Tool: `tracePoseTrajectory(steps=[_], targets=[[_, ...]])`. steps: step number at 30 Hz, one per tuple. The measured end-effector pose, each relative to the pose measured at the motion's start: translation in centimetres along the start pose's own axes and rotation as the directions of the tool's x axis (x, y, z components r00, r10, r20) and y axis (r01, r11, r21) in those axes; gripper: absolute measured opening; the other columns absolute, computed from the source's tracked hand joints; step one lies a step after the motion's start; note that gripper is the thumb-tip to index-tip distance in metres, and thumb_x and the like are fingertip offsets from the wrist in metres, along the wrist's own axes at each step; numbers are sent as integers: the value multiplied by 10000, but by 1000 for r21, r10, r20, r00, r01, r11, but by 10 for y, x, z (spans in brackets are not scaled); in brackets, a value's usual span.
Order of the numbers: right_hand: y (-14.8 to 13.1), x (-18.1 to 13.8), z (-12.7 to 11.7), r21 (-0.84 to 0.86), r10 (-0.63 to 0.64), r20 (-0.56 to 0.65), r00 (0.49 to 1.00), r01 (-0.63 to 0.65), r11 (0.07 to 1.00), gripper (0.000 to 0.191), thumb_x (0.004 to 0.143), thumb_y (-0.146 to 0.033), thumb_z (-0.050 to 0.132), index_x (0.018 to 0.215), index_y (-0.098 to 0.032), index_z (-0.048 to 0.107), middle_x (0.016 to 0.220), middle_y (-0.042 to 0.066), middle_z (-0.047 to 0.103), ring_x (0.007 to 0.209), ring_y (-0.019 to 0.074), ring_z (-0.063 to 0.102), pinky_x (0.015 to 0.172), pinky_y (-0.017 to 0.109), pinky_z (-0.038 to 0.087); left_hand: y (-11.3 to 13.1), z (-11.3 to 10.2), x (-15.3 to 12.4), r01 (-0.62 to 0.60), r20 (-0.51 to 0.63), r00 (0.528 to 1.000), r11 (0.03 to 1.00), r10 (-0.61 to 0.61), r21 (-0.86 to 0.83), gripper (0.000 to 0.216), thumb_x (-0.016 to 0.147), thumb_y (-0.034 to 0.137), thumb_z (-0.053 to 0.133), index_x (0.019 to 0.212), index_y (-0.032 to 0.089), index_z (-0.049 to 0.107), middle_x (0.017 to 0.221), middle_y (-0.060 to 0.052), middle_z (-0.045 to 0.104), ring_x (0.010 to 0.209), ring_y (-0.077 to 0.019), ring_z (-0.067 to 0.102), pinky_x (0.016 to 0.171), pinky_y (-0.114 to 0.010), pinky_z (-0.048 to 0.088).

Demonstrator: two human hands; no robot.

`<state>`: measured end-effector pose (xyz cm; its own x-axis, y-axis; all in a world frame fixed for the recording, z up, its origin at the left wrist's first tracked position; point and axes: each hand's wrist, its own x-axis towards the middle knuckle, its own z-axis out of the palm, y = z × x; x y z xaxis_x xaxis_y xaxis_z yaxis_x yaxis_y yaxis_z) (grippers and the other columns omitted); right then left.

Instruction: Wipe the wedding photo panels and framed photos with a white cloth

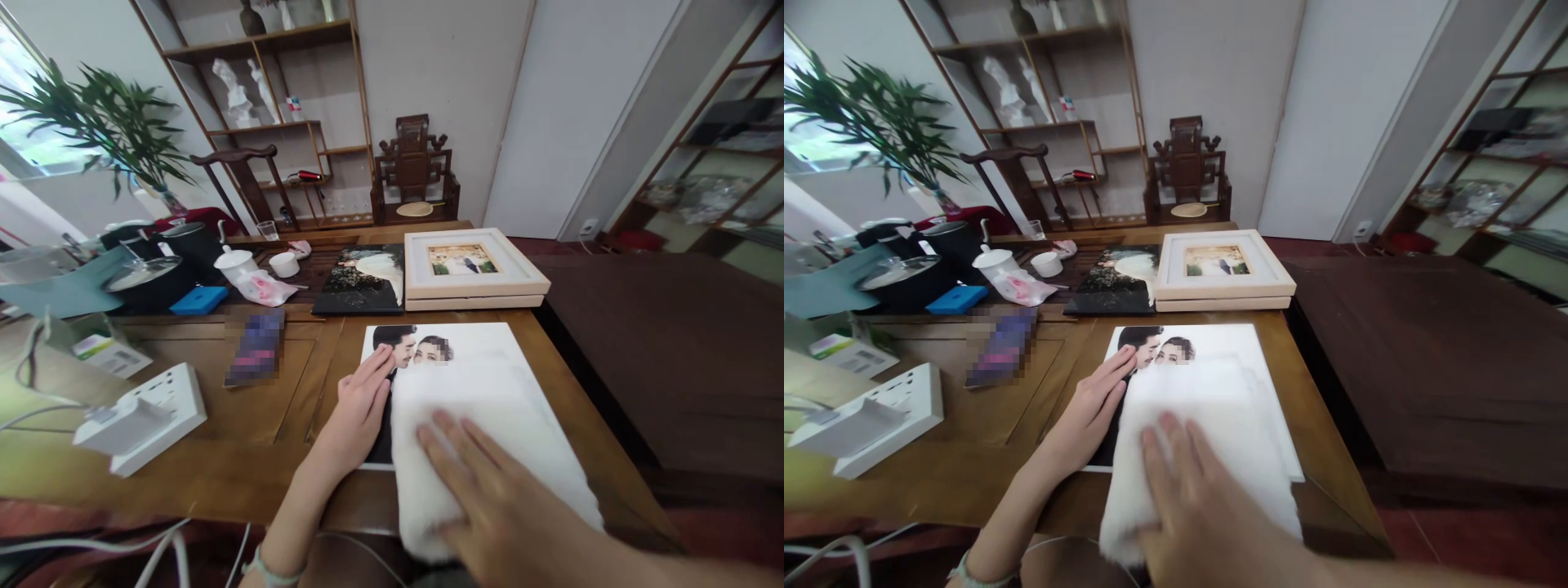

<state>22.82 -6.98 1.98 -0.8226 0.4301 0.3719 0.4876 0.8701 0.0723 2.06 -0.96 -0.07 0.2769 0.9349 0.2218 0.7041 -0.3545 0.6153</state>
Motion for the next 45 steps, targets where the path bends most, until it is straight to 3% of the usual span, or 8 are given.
tracePoseTrajectory(steps=[4,11,15,20,25,34,40,45], targets=[[-7,-9,-6,77,-8,23,1000,6,997,195,804,-264,552,700,-205,706,1263,131,608,1158,347,547,851,416,500,-1,1,0,-9,-5,1000,1000,9,-6,420,962,239,318,1335,152,491,1463,-125,429,1388,-219,338,1104,-472,309],[63,42,-4,9,235,233,944,-243,970,363,760,-100,503,1071,-170,676,1345,172,529,1268,357,433,974,498,378,1,0,-1,9,-11,1000,1000,-10,-21,422,959,240,326,1339,148,485,1459,-109,438,1382,-204,350,1121,-457,286],[81,59,3,-17,243,276,930,-248,969,454,745,-61,497,1177,-126,619,1421,191,437,1331,365,342,1041,512,312,2,0,0,27,-11,1000,998,-28,-52,429,953,255,332,1332,136,494,1449,-110,452,1380,-200,352,1130,-435,276],[46,50,4,-37,194,278,941,-192,981,320,815,-106,502,1083,-133,675,1406,227,437,1309,414,355,1020,573,321,6,-3,-1,60,1,998,991,-60,-116,449,961,306,307,1333,144,500,1455,-97,446,1384,-205,343,1144,-442,243],[-1,38,2,13,0,138,990,-2,1000,213,879,-195,490,892,-133,694,1386,243,451,1280,447,378,992,613,331,10,-6,-3,126,-45,989,956,-143,-265,529,977,432,226,1353,157,476,1442,-91,465,1361,-209,383,1147,-417,250],[-1,14,-15,151,-225,153,962,202,968,219,861,-220,518,771,-164,709,1383,170,487,1250,406,443,999,595,365,4,-3,-2,74,-69,994,983,-86,-168,515,981,397,204,1288,165,545,1427,-76,487,1346,-200,408,1148,-428,258],[3,-36,-25,184,-24,97,995,6,983,224,798,-138,529,686,-215,706,1308,89,576,1203,313,524,1016,463,429,1,-1,0,18,-14,1000,1000,-18,-21,441,930,319,410,1325,143,498,1447,-112,454,1367,-220,376,1127,-456,291],[34,-68,-51,59,235,196,952,-251,966,447,608,-30,447,910,-234,705,1365,92,524,1166,320,556,881,437,521,1,-1,0,4,-4,1000,1000,-4,12,430,931,286,404,1325,141,495,1445,-124,454,1372,-219,367,1116,-467,304]])
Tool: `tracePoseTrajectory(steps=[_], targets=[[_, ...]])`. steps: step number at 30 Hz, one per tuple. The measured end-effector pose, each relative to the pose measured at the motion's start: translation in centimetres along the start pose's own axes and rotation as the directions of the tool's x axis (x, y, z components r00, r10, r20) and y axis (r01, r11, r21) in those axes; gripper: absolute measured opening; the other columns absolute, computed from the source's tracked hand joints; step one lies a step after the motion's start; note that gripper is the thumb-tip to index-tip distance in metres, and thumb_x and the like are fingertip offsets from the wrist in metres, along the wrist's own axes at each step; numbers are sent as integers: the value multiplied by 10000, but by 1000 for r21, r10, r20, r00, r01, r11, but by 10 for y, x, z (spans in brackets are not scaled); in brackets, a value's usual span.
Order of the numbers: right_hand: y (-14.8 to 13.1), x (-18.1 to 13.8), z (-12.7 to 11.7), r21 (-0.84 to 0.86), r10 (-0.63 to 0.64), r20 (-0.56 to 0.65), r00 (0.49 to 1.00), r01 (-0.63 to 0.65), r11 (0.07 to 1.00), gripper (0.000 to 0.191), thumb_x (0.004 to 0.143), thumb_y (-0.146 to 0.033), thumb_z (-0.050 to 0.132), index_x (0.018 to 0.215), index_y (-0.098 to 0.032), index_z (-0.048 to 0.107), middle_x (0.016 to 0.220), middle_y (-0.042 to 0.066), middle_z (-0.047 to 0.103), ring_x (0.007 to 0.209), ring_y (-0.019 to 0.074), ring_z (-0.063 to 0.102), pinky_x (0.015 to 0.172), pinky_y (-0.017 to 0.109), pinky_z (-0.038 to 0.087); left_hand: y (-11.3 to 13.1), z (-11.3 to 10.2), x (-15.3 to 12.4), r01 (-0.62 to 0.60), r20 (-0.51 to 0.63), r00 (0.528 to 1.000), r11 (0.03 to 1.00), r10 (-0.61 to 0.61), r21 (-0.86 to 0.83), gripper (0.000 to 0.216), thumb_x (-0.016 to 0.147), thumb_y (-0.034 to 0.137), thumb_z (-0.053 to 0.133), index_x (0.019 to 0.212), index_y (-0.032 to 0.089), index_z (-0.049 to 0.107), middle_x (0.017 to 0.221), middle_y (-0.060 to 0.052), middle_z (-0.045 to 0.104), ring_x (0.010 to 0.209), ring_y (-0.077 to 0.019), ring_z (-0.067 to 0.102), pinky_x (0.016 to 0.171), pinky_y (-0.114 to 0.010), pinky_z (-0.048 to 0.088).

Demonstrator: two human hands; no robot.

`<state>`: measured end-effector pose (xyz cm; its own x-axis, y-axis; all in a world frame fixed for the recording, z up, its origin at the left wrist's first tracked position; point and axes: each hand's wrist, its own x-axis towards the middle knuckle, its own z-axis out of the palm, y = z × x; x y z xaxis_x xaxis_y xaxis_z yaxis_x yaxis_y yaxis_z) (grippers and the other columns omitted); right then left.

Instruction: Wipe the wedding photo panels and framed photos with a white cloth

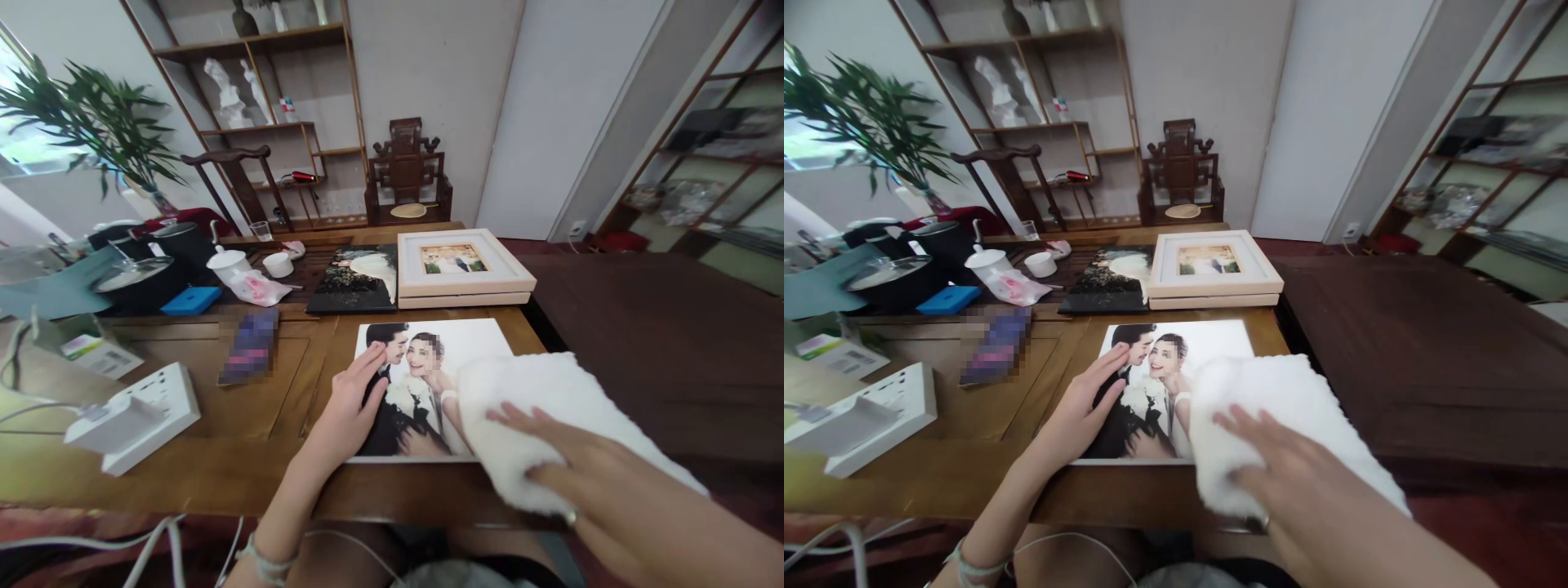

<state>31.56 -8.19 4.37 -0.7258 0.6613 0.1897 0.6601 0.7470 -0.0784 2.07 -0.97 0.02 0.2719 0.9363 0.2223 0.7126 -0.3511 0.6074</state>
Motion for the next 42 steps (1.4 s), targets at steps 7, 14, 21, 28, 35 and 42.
tracePoseTrajectory(steps=[7,14,21,28,35,42], targets=[[37,63,-10,137,218,59,974,-224,965,446,699,-73,379,1034,-181,653,944,102,688,888,273,620,734,373,479,0,1,0,-3,-3,1000,1000,3,17,407,933,254,400,1309,145,510,1444,-135,453,1369,-233,371,1099,-492,313],[19,179,0,270,-21,73,997,0,963,294,725,-80,396,886,-185,619,944,57,681,840,208,593,699,285,394,6,-2,0,-3,-12,1000,1000,4,9,362,927,227,423,1264,174,541,1407,-133,493,1327,-258,426,1058,-463,364],[12,202,9,271,-68,95,993,40,962,265,731,-81,421,886,-179,612,938,82,676,849,229,595,664,283,373,7,-3,2,-16,-9,1000,1000,16,15,317,923,211,425,1186,172,596,1268,-144,594,1199,-273,542,979,-445,431],[44,137,1,270,41,97,994,-66,961,308,764,-81,400,949,-166,632,933,72,692,843,224,609,721,290,408,-1,-1,1,-11,1,1000,1000,11,-10,408,928,234,413,1321,180,504,1444,-123,456,1361,-241,384,1098,-468,316],[87,78,4,81,257,21,966,-257,963,466,747,-81,388,1135,-191,621,1035,71,691,980,279,609,773,354,481,-1,-3,1,-5,9,1000,1000,5,2,404,932,253,407,1320,199,507,1451,-112,449,1372,-226,367,1107,-476,304],[76,65,31,-30,31,-98,995,-34,999,427,680,-21,441,1012,-141,682,1410,154,463,1361,328,303,1082,579,263,1,-1,1,-2,2,1000,1000,2,7,404,931,246,408,1320,202,507,1445,-106,459,1370,-223,370,1108,-467,307]])
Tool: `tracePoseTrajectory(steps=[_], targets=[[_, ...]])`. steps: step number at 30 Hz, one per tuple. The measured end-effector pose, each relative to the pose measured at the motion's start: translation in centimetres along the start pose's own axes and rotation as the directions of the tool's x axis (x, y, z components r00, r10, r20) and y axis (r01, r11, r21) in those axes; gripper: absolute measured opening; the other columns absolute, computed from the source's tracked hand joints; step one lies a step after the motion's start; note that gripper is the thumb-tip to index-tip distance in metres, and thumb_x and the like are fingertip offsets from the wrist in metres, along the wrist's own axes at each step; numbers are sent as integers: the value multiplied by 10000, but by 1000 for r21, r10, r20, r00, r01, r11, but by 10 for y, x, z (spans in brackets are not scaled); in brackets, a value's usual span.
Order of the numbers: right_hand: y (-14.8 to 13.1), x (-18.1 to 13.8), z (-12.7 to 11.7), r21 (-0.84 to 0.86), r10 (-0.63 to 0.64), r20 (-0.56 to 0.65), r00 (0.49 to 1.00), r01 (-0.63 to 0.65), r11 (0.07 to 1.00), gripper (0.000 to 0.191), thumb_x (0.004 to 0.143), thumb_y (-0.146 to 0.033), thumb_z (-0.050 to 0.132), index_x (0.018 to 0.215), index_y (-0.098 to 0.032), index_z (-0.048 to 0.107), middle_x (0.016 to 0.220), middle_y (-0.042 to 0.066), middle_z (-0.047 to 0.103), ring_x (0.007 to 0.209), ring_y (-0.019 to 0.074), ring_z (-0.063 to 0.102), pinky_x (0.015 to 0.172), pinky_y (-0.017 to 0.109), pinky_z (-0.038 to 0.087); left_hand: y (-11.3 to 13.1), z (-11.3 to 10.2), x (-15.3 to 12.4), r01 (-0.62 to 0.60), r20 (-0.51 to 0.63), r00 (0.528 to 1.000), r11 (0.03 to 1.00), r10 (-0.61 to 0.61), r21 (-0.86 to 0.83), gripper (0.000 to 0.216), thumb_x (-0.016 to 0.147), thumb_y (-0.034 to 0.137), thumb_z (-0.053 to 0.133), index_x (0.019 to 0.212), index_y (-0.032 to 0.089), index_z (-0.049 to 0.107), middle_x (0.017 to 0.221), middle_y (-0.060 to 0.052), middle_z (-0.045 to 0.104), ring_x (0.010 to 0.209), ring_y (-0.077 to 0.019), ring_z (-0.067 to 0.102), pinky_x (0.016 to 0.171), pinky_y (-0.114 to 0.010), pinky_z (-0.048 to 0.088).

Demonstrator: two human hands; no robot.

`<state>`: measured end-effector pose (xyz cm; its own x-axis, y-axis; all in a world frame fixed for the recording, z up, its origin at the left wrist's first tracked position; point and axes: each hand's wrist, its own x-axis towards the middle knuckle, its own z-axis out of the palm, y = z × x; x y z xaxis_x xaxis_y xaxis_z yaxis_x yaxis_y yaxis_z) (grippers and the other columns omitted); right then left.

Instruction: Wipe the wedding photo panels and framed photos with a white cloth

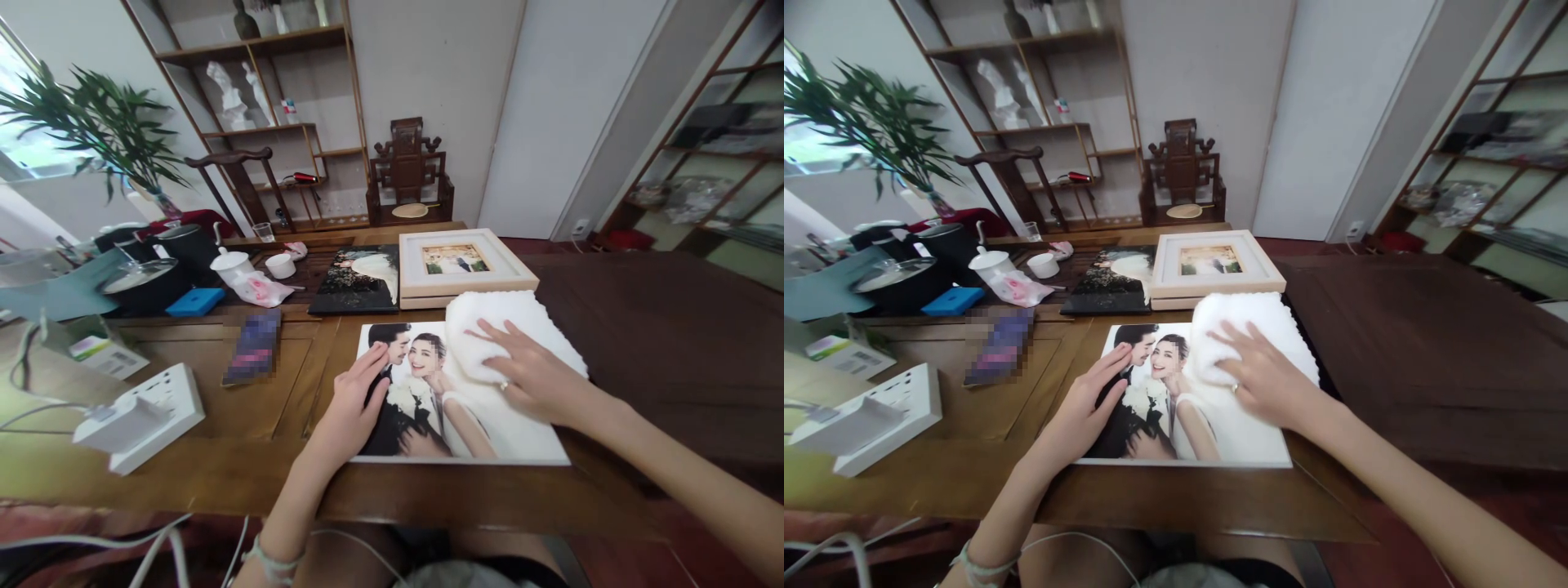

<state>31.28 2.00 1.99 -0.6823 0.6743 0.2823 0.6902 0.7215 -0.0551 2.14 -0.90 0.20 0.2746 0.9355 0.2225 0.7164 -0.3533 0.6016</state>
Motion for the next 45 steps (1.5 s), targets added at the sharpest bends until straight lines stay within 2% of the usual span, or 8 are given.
tracePoseTrajectory(steps=[8,13,20,26,31,36,40,45], targets=[[-76,-44,-15,154,-181,33,983,174,973,256,614,-19,485,701,-181,663,1482,110,358,1390,329,203,1115,570,206,-1,0,0,2,12,1000,1000,-2,12,423,937,269,398,1334,160,493,1452,-126,444,1377,-233,358,1111,-469,304],[-44,-23,-15,173,-154,78,985,139,975,412,613,-13,484,913,-192,702,1442,104,425,1377,269,273,1117,523,235,0,-1,1,-3,28,1000,1000,2,28,422,943,272,390,1342,173,483,1461,-117,434,1381,-229,349,1114,-477,298],[5,28,3,9,-124,-24,992,124,992,424,658,-19,521,1033,-133,685,1396,166,472,1366,315,293,1098,578,220,-1,-1,0,-12,20,1000,1000,12,5,409,940,266,402,1336,208,486,1457,-101,443,1378,-223,356,1112,-476,304],[-2,21,4,-44,-125,-23,992,124,991,277,791,-100,553,1027,-135,694,1423,168,436,1357,375,279,1051,638,257,0,-1,0,-7,17,1000,1000,6,10,414,939,255,399,1338,186,486,1458,-112,440,1379,-228,355,1113,-474,300],[-46,-16,1,55,-159,-45,986,162,985,159,814,-166,557,829,-182,715,1389,157,484,1328,373,342,1042,623,300,-1,1,0,-3,7,1000,1000,3,6,410,939,257,401,1336,204,490,1456,-105,443,1376,-232,359,1109,-472,305],[-85,-48,-4,145,-168,-81,983,178,973,131,767,-168,570,676,-206,656,1480,90,372,1376,347,252,1119,564,182,-1,1,1,-6,18,1000,1000,5,22,417,944,264,389,1343,186,482,1462,-116,432,1383,-228,346,1110,-466,300],[-69,-35,-7,177,-154,15,988,149,973,195,703,-127,576,833,-215,691,1462,101,397,1370,337,273,1088,596,235,-1,-1,1,-2,46,999,999,0,40,427,951,271,372,1356,176,463,1474,-118,414,1395,-228,321,1113,-478,283],[-17,10,-1,47,-134,-55,989,136,990,279,763,-96,530,987,-161,683,1359,175,511,1322,341,369,1037,620,305,0,-2,0,7,64,998,999,-9,41,435,953,260,365,1367,153,444,1480,-126,402,1401,-226,308,1110,-486,284]])
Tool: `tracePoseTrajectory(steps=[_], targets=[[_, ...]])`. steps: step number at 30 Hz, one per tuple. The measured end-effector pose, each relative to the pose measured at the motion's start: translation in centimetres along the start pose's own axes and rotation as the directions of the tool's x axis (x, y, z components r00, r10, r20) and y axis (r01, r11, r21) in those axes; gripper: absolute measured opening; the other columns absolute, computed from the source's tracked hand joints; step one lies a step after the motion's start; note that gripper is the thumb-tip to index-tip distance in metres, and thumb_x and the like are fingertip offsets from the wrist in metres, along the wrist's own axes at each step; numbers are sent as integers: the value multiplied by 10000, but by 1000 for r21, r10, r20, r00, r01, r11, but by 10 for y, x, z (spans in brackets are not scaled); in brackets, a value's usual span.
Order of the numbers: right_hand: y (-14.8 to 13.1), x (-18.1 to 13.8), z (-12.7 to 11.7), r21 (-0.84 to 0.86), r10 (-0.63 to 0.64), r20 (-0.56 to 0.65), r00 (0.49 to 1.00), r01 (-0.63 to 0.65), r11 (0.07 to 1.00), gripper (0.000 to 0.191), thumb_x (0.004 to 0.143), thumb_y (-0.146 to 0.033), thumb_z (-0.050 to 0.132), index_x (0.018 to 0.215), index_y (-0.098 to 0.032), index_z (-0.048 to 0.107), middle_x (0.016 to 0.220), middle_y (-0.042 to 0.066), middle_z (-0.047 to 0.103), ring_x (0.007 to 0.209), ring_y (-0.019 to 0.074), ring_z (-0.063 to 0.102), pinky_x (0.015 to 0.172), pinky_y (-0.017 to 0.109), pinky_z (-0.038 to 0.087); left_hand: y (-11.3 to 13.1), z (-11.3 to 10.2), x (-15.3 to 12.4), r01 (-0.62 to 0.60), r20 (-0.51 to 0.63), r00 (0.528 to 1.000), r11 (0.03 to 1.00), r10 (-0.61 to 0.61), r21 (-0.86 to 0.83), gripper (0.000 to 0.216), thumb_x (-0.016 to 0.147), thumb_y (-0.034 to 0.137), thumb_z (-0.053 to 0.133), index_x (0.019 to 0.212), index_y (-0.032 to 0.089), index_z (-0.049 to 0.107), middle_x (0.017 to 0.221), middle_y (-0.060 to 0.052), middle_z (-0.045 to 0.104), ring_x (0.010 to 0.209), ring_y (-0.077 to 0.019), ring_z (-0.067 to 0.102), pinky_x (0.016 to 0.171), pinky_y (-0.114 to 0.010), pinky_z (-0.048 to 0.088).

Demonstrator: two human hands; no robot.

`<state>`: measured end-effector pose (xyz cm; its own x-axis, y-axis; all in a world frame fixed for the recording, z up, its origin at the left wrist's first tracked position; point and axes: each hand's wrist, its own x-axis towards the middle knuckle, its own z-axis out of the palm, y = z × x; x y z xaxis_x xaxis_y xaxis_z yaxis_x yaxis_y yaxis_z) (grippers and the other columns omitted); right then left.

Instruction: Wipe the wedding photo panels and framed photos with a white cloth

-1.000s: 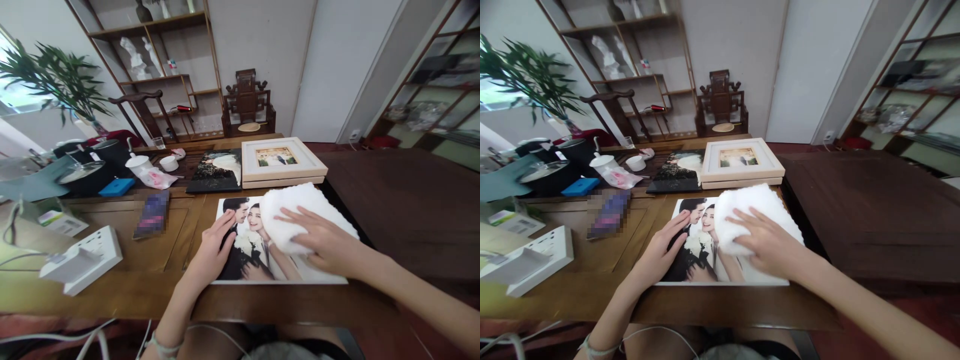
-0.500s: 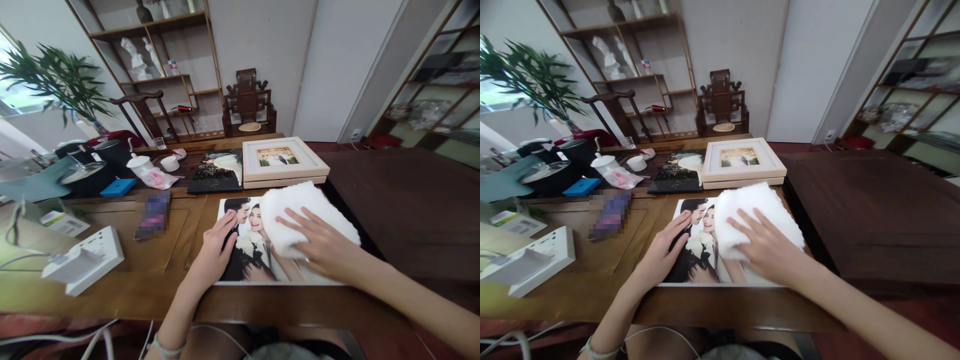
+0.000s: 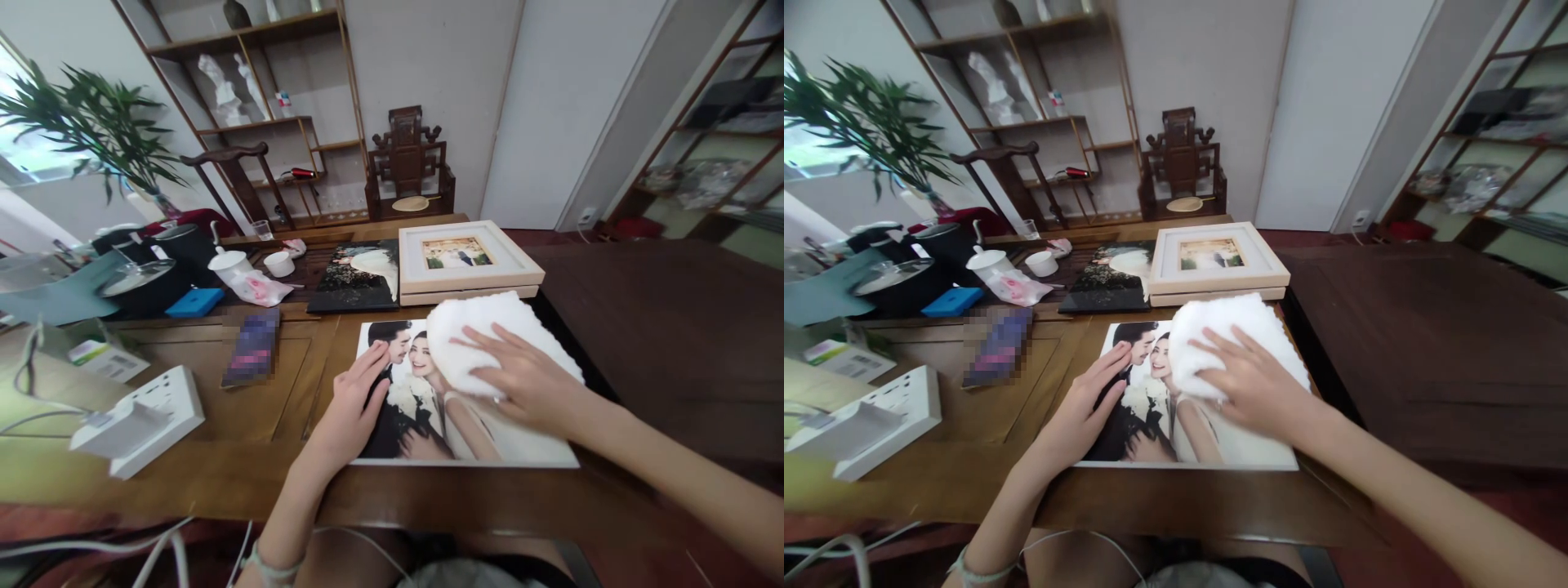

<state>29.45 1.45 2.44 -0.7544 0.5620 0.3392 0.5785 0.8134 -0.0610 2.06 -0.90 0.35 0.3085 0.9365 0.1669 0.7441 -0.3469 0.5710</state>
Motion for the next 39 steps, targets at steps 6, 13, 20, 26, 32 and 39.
tracePoseTrajectory(steps=[6,13,20,26,32,39], targets=[[29,21,6,-93,-31,-4,1000,31,995,302,763,-45,525,1025,-108,662,1250,225,590,1264,364,446,1003,621,351,1,0,0,-2,-10,1000,1000,2,1,421,953,251,367,1348,146,468,1474,-131,410,1393,-225,326,1103,-493,296],[-42,-18,0,55,-68,-44,997,71,996,218,766,-63,503,813,-155,695,1322,213,533,1274,379,421,1006,634,351,-2,2,0,-18,-28,999,1000,18,16,425,954,253,367,1348,131,468,1464,-139,422,1389,-231,334,1100,-493,304],[-80,-40,-14,117,-140,5,990,138,983,190,790,-128,551,670,-228,659,1401,92,480,1316,316,380,1090,545,291,-4,3,0,-29,-25,999,1000,29,13,423,955,261,371,1353,152,462,1469,-129,418,1393,-226,326,1097,-487,308],[-23,0,0,47,-38,43,998,36,998,225,807,-130,543,970,-169,694,1349,181,517,1307,345,389,1027,613,338,-2,1,-1,-10,-11,1000,1000,11,9,420,954,261,371,1352,162,462,1475,-124,411,1394,-224,323,1108,-482,289],[23,28,5,-7,-22,29,999,22,1000,265,788,-92,569,1028,-142,671,1329,211,530,1257,350,459,997,564,402,-3,1,-1,-13,-27,1000,1000,13,3,406,952,258,379,1337,175,479,1473,-117,416,1388,-215,337,1108,-468,294],[-33,0,-1,26,-64,6,998,64,998,222,765,-69,526,902,-126,692,1285,240,556,1229,364,481,1004,562,401,-3,2,-1,-15,-42,999,1000,14,-11,405,945,242,387,1326,158,492,1460,-134,430,1383,-227,346,1102,-479,300]])
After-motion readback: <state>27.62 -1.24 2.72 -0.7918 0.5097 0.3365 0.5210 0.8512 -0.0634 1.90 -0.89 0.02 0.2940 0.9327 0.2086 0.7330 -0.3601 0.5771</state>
